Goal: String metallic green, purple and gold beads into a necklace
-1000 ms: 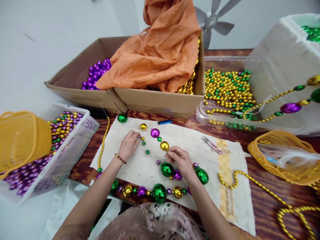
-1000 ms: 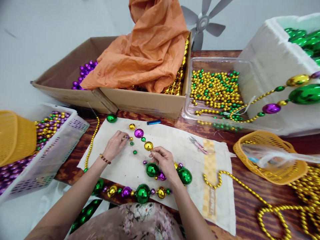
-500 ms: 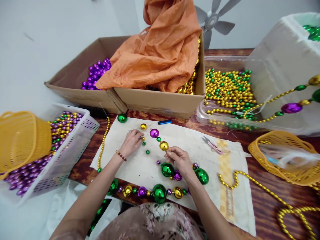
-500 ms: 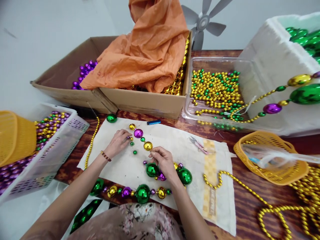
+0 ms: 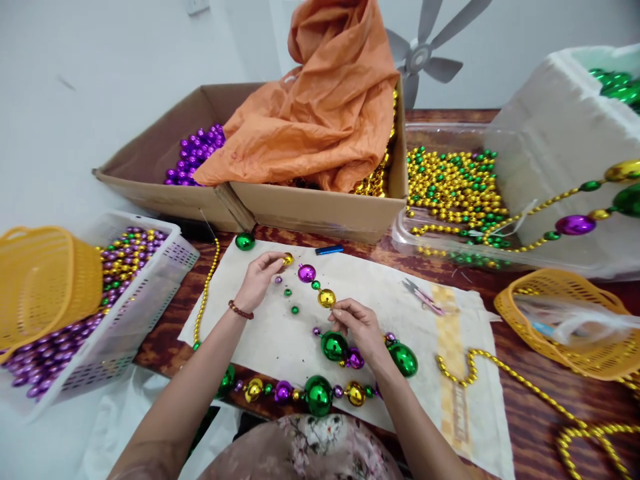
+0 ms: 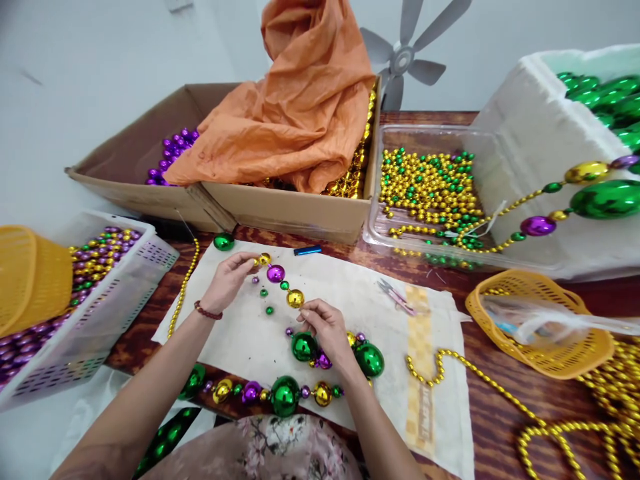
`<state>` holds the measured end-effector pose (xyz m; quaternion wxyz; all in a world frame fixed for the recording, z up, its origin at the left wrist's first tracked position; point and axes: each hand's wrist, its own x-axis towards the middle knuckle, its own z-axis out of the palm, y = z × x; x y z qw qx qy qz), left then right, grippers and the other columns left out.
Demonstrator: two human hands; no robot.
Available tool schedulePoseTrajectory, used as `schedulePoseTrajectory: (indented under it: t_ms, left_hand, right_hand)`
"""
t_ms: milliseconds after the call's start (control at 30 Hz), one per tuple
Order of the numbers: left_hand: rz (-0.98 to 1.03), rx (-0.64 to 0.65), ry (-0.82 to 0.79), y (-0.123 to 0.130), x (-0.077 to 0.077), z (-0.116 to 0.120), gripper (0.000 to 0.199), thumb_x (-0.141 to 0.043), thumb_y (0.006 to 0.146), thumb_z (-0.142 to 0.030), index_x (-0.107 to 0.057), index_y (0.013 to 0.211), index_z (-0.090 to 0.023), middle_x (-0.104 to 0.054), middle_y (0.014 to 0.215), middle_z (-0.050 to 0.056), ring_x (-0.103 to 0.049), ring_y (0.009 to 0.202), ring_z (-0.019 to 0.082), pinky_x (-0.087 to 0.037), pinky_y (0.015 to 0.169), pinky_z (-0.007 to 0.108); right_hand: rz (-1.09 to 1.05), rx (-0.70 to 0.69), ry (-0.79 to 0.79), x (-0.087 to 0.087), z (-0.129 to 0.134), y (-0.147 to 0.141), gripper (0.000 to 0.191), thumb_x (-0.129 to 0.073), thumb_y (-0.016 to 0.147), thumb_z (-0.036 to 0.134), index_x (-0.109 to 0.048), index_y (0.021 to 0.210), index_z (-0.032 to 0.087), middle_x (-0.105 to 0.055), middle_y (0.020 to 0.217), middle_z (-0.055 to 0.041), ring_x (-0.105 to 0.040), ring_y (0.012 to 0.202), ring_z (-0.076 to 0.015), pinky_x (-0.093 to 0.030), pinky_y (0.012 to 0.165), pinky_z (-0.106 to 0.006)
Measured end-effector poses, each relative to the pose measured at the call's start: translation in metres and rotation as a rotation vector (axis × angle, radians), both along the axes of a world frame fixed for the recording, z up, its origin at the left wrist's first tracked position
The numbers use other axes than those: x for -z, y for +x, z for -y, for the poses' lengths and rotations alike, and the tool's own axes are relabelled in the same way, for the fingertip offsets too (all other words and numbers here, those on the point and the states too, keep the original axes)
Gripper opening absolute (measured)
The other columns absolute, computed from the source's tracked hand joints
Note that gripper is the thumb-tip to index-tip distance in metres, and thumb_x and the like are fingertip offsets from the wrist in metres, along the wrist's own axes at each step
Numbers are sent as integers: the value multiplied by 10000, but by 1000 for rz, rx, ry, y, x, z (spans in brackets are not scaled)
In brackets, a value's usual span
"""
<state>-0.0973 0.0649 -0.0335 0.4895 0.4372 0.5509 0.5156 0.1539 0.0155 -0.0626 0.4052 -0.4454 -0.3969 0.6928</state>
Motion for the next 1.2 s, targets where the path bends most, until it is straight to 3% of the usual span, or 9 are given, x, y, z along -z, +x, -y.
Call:
schedulePoseTrajectory:
  t_ms: [100,267,733,1200]
  left_hand:
    - [446,-1,-96,10,-19,-1,264,-771,810,-348,-711,978,-153,-720,908,61,-690,825,177,-538,828,323]
    - [704,-17,-141,20,-31,0,190,-747,844,-216,-708,1007,-126,-721,863,46,-716,799,167,-566,719,268]
    - [756,3,-116,23,-30,2,164,-700,879,-195,-702,1037,-150,-719,860,37,-705,797,162,-581,767,314]
    - [729,1,-101,27,-35,1,121,-714,882,-237,-726,943,-133,-714,816,35,-684,753,134,-565,729,268]
  right_hand:
    - [16,-25,23,-2,0,0,233,-739,759,414,-693,755,186,-714,694,-20,-604,530,-125,-394,482,-221]
    - [40,-52,71,-5,1,0,221,-717,788,405,-699,773,185,-707,697,-15,-614,539,-125,-396,500,-223]
    - [41,-21,95,-13,4,3,241,-709,801,418,-694,748,184,-678,644,-9,-575,517,-117,-407,520,-239]
    - [30,-20,59,-11,5,3,234,-722,786,419,-693,761,187,-688,672,-7,-597,530,-126,-402,516,-238]
